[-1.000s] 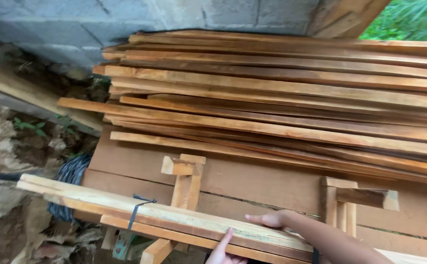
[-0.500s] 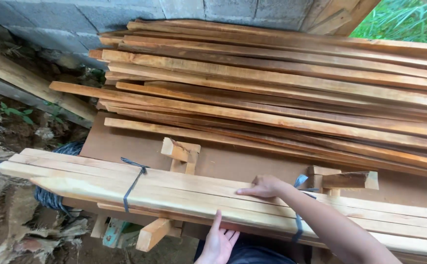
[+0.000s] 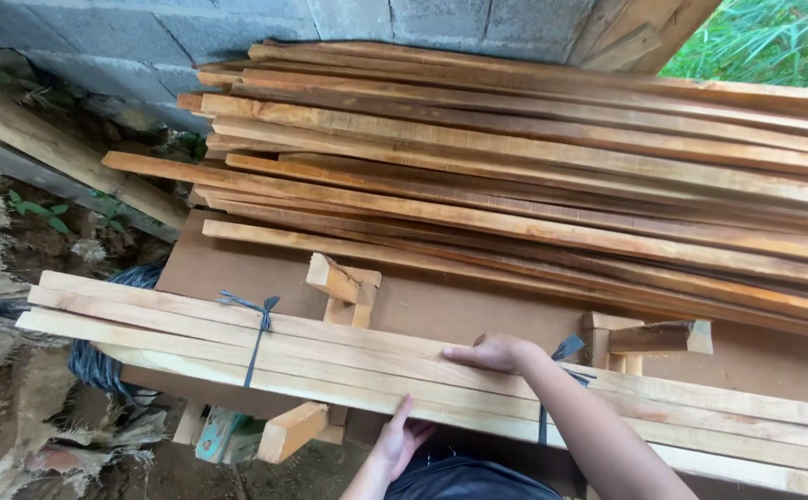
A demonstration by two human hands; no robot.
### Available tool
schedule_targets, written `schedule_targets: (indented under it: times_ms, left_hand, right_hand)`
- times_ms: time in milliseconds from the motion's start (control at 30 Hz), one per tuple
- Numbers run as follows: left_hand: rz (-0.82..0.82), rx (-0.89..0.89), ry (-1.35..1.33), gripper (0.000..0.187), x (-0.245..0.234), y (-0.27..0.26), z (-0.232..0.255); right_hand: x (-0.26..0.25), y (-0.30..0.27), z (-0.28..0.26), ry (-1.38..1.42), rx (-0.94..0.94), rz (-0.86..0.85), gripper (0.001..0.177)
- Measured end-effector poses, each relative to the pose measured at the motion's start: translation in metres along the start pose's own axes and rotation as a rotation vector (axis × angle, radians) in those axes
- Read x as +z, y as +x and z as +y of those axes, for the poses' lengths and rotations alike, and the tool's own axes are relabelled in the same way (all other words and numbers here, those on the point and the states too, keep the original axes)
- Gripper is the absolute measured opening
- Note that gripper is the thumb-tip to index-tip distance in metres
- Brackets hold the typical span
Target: The person bundles thin wooden planks together using black plastic straps. They wrap the straps around the planks, pull them tight, and tie knots to secure the bundle. The person then lifts the completed bundle and places it on a nearby stack of similar wood.
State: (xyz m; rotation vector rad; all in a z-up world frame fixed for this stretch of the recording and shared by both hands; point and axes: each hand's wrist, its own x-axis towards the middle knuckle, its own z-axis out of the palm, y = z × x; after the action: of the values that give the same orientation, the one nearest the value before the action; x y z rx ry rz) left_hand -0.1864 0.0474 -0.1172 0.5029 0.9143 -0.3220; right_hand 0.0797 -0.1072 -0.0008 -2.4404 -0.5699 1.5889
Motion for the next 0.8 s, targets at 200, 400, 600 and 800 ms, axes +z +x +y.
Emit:
schedule_targets:
  times_ms: [200,400,600,800]
  left_hand:
    - [-0.031,-0.015,0.001,0.088,0.001,-0.012,0.012]
    - [-0.033,-0.306,0.33,0.083,0.007,-0.029,0.054]
    - [-0.484,-0.2,1.58,0.058,0.047,-0.027,0.078]
    - [-0.194,0.569,1.654,0.049,0.18,-0.009,0.096]
  right_hand:
    - [0.0,-0.009,-0.01,0.069,0.036,-0.153,0.115]
    - [0.016,-0.03,-0.002,0.1,0.073,0.023,0.111]
    - [0.09,-0.057,0.032,0.362,-0.288,0.985,0.038]
    - [0.229,-0.072,0.134,1.392,-0.136,0.687,0.052]
